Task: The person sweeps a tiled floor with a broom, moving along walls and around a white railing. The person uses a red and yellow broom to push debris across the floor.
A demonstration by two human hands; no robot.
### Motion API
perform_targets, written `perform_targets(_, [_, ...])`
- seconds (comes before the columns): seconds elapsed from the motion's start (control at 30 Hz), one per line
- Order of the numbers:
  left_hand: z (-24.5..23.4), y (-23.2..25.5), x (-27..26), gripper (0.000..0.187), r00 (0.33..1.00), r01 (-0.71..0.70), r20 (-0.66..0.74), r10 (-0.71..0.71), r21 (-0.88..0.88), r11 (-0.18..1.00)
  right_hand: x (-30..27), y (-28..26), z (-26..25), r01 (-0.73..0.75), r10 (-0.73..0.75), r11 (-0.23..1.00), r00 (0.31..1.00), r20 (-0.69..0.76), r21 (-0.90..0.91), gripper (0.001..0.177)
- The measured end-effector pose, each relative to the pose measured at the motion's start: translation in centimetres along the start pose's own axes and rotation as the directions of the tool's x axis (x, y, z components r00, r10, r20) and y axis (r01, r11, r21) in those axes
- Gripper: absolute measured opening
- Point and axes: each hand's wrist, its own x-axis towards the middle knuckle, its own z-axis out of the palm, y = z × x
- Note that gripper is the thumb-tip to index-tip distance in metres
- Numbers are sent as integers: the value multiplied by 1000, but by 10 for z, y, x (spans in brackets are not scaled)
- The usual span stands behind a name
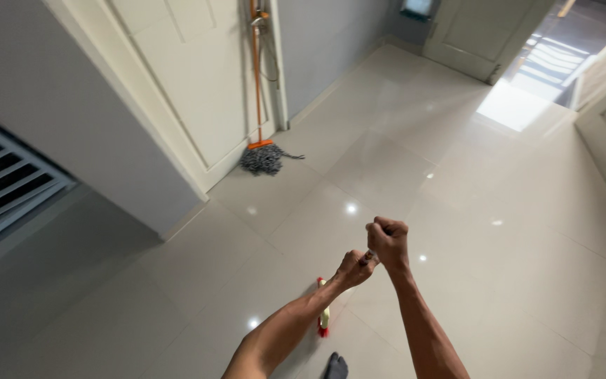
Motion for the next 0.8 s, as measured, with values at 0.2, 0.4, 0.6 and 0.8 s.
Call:
perform_targets(0.2, [-85, -6, -59, 54, 979, 170, -131, -154, 120, 978, -5, 14, 74, -99, 67, 964, 988, 139, 245, 46])
perform_targets(0.4, [-187, -92, -184, 46, 936, 258, -302, -179, 247, 934, -70, 84, 207, -273, 192, 903, 947, 258, 330, 42])
perform_targets(0.6, [-251, -157, -303, 36, 772, 559, -471, -427, 181, 809, -164, 133, 318, -351, 263, 906, 904, 336, 236, 40])
perform_targets(0.8, [-231, -179, -326, 30, 754, 445, -593, -281, 148, 883, -189, 138, 317, -345, 229, 903, 891, 392, 256, 38])
